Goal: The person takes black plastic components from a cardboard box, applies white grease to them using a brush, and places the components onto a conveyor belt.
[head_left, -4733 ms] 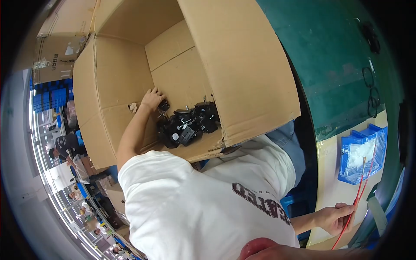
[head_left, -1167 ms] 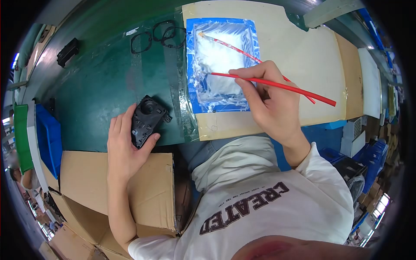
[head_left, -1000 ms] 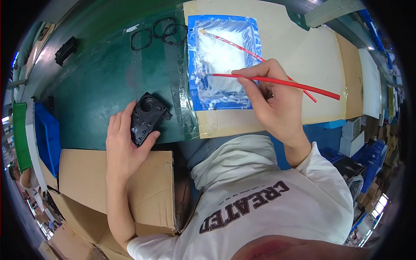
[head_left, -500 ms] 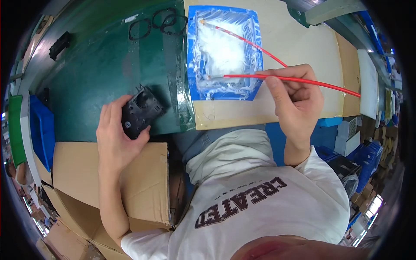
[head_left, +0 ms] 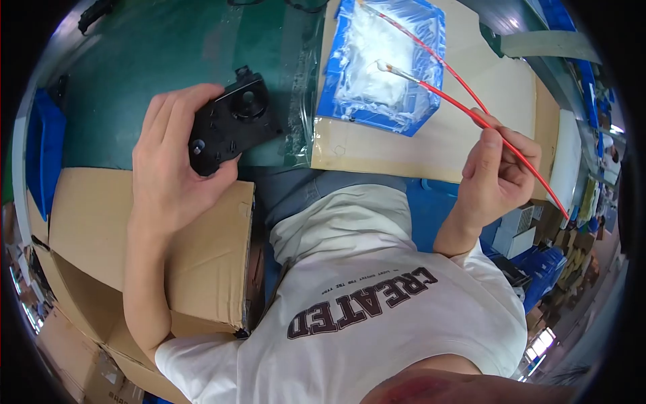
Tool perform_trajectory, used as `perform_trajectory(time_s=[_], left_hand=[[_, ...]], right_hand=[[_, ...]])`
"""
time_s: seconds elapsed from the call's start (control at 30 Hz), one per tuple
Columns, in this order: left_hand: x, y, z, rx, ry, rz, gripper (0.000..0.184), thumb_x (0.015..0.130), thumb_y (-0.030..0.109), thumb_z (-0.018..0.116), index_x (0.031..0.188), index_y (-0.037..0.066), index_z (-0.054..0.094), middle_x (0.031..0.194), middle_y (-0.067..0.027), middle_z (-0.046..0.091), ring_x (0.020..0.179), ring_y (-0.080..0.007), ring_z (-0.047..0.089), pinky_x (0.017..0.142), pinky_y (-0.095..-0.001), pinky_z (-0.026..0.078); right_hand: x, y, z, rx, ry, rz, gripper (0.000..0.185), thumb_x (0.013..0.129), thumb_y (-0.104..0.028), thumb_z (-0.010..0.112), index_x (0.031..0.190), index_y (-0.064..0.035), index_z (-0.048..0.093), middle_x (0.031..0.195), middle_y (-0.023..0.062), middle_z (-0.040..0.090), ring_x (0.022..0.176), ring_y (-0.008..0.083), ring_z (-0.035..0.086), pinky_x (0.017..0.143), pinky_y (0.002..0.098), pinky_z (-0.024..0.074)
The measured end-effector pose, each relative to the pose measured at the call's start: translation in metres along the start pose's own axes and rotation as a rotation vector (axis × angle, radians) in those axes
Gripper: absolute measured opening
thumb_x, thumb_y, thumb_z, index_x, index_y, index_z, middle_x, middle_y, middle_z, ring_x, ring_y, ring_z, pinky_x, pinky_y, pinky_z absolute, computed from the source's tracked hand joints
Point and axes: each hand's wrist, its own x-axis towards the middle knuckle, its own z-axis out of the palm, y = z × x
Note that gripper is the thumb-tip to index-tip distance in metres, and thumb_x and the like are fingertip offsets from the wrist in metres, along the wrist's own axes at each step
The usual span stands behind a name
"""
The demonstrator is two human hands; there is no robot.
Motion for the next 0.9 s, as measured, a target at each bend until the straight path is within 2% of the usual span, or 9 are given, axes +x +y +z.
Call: perform_trajectory(time_s=[0.17,0.3,0.4,0.5,0.7,0.77,0.9], left_hand=[[-0.003,-0.005,0.003,-0.021,0.061,0.084,0.064,0.055,-0.003,0.071,0.117,0.004,0.059,0.113,-0.0117,0.065,0.104,-0.0343,0.059,0.088,-0.0407,0.051],[-0.003,-0.002,0.003,0.000,0.075,0.112,0.066,0.052,-0.006,0.071,0.117,0.004,0.059,0.115,-0.0109,0.065,0.105,-0.0339,0.059,0.089,-0.0408,0.050],[-0.003,0.000,0.002,0.013,0.067,0.129,0.067,0.051,-0.007,0.071,0.116,0.004,0.059,0.115,-0.0106,0.065,0.105,-0.0331,0.059,0.088,-0.0407,0.050],[-0.002,0.002,0.003,0.006,0.054,0.137,0.067,0.051,-0.007,0.071,0.116,0.004,0.059,0.116,-0.0104,0.065,0.105,-0.0328,0.059,0.089,-0.0406,0.050],[-0.002,0.008,0.005,-0.002,0.045,0.131,0.070,0.048,-0.007,0.073,0.116,0.005,0.059,0.116,-0.0104,0.064,0.104,-0.0335,0.059,0.087,-0.0412,0.050],[-0.003,0.009,0.003,0.007,0.024,0.122,0.071,0.047,-0.006,0.074,0.116,0.005,0.059,0.116,-0.0101,0.064,0.104,-0.0336,0.059,0.086,-0.0415,0.051],[-0.003,0.012,0.002,0.036,0.008,0.123,0.074,0.045,-0.006,0.075,0.116,0.006,0.060,0.117,-0.0097,0.064,0.103,-0.0336,0.059,0.085,-0.0418,0.051]], right_hand=[[-0.005,0.005,0.002,-0.064,0.029,-0.016,0.014,0.094,0.001,0.063,0.100,0.0000,0.051,0.095,0.0281,0.072,0.043,0.0044,0.047,0.040,0.0164,0.0347],[0.001,0.004,-0.002,0.143,0.057,-0.078,0.012,0.096,-0.002,0.062,0.103,-0.0013,0.052,0.097,0.0307,0.071,0.039,0.0052,0.041,0.035,0.0185,0.0292],[0.001,-0.002,0.000,0.430,-0.005,-0.008,0.011,0.096,-0.002,0.061,0.104,-0.0033,0.053,0.099,0.0310,0.070,0.039,0.0056,0.040,0.036,0.0186,0.0295],[-0.004,-0.008,0.006,0.546,-0.139,0.009,0.013,0.097,-0.003,0.059,0.107,-0.0045,0.051,0.100,0.0316,0.070,0.040,0.0055,0.040,0.038,0.0190,0.0316],[-0.017,-0.010,0.019,0.500,-0.317,0.035,0.021,0.096,0.000,0.060,0.111,-0.0041,0.045,0.098,0.0309,0.070,0.042,0.0037,0.040,0.041,0.0180,0.0349],[-0.019,-0.016,0.021,0.536,-0.346,0.126,0.024,0.094,0.004,0.061,0.110,-0.0026,0.045,0.098,0.0296,0.070,0.054,0.0098,0.058,0.054,0.0214,0.0508],[-0.023,-0.014,0.034,0.566,-0.352,0.070,0.025,0.092,0.009,0.060,0.109,0.0000,0.045,0.099,0.0304,0.069,0.081,0.0260,0.072,0.077,0.0364,0.0602]])
